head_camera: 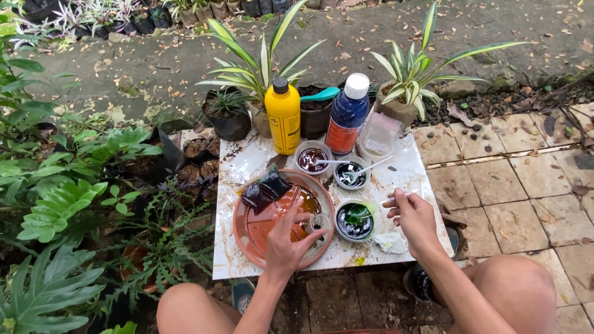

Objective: A person is carefully mixing different colored liquids in a bowl using a small spoon, likely preparing a specific agricultural solution or dye.

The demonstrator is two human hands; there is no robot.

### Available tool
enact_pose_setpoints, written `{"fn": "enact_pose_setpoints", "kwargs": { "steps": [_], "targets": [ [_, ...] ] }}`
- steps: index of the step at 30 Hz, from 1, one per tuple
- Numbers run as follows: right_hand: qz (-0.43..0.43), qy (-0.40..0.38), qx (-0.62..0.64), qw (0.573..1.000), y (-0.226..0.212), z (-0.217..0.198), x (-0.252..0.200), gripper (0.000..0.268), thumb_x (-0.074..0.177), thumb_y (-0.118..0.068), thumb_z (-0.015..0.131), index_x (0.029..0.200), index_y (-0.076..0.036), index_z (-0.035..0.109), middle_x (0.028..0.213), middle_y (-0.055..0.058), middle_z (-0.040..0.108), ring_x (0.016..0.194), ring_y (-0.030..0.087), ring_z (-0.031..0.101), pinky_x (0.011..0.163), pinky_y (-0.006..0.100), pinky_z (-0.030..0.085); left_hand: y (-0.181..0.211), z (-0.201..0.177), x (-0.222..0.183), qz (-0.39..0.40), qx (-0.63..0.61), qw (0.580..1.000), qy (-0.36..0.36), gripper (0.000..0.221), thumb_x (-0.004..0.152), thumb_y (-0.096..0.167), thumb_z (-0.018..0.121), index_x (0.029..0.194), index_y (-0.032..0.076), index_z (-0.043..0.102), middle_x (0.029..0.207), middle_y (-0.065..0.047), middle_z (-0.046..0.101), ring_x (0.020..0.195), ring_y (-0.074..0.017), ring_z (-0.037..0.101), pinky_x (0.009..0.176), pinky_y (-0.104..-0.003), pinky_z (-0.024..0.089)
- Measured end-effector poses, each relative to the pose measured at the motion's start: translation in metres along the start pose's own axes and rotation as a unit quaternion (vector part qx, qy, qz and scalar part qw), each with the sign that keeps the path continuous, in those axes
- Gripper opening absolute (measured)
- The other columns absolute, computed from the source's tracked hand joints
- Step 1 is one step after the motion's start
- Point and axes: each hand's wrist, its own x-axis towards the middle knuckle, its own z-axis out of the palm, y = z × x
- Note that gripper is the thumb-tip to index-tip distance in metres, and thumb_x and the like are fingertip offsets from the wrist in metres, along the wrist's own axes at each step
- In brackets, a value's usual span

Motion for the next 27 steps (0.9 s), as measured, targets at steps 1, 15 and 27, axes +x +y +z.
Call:
{"fn": "enact_pose_setpoints", "kwargs": {
  "steps": [1, 15, 27],
  "targets": [
    [-0.005, -0.001, 0.009, 1.000, -0.001, 0.001, 0.000, 0.028, 0.109, -0.027, 0.054, 0.105, -0.003, 0.067, 0.097, 0.013, 0.073, 0.074, 0.018, 0.058, 0.066, 0.032, 0.042, 0.000, 0.000, 0.001, -0.003, -0.005, 1.000, 0.000, 0.084, 0.080, 0.030, 0.086, 0.148, 0.007, 0.042, 0.101, -0.005, 0.075, 0.094, -0.0164, 0.074, 0.094, -0.031, 0.062],
    [-0.023, -0.029, 0.045, 0.998, -0.028, 0.024, -0.038, 0.027, 0.107, -0.026, 0.057, 0.103, -0.001, 0.067, 0.092, 0.014, 0.071, 0.070, 0.017, 0.055, 0.062, 0.030, 0.041, 0.004, -0.001, 0.003, -0.017, -0.007, 1.000, -0.011, 0.085, 0.082, 0.035, 0.083, 0.150, 0.008, 0.040, 0.106, -0.006, 0.076, 0.091, -0.0176, 0.075, 0.095, -0.033, 0.061],
    [-0.223, -0.087, -0.057, 0.969, -0.016, 0.045, -0.048, 0.032, 0.100, -0.029, 0.058, 0.106, -0.003, 0.075, 0.083, 0.009, 0.075, 0.067, 0.015, 0.061, 0.066, 0.029, 0.053, 0.004, -0.007, 0.003, -0.043, -0.023, 0.999, -0.016, 0.086, 0.080, 0.029, 0.084, 0.150, 0.005, 0.039, 0.106, -0.008, 0.075, 0.101, -0.0201, 0.073, 0.103, -0.037, 0.056]
  ]
}}
